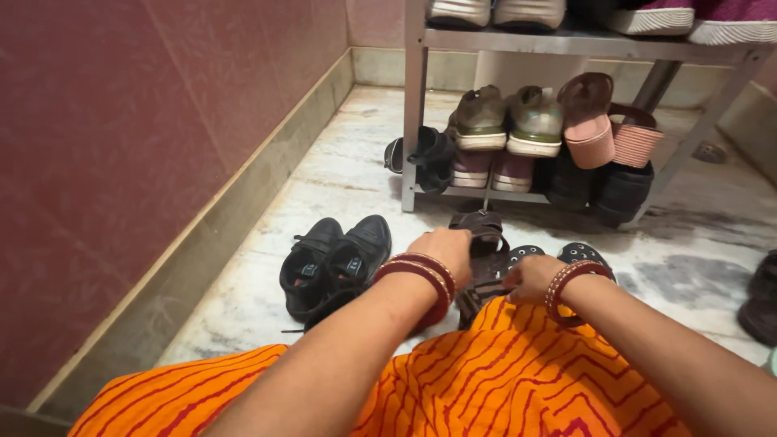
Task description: The person sits on the floor and wipes several pairs of shoes with a cloth, including black lace-up shoes, brown sandals, and black flip-flops. The person picks up each shoe, wipes it, and places it back on a metal shoe rack.
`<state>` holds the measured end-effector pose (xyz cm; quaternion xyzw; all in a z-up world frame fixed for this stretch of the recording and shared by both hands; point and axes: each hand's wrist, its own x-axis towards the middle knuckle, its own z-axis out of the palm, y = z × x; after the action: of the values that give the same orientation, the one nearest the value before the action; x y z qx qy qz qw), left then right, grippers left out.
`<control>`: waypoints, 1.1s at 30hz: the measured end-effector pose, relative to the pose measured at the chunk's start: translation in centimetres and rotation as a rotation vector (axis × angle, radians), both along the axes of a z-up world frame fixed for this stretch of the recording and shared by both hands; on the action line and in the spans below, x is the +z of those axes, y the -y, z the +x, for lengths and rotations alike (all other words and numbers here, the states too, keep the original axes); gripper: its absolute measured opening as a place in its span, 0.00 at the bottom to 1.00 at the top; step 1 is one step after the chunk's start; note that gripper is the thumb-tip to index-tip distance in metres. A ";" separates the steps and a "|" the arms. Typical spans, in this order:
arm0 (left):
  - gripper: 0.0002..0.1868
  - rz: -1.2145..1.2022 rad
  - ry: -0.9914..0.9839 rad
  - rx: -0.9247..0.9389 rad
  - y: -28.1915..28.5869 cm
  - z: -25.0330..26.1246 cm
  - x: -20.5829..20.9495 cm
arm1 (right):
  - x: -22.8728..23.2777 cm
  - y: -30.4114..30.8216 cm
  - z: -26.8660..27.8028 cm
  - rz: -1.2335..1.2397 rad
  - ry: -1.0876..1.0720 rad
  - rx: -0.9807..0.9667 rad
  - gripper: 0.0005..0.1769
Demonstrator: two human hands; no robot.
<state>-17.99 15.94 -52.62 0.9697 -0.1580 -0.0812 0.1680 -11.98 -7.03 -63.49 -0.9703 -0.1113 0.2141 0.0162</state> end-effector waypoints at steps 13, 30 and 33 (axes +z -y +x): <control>0.35 0.130 -0.346 0.423 -9.3 -2.4 -0.1 | 1.7 -1.0 -1.7 -0.077 0.097 -0.060 0.28; 0.27 -0.584 -0.724 0.600 -14.1 -2.2 -11.1 | 11.2 -2.1 -0.4 -0.280 0.303 0.343 0.24; 0.19 -0.852 -0.806 0.687 -13.5 -1.4 -12.2 | 14.3 -2.0 0.0 -0.132 0.530 0.447 0.25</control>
<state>-19.43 29.47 -64.78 0.7079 0.2155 -0.3089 0.5975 -11.97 -5.07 -49.21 -0.9429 -0.3070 -0.0400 -0.1231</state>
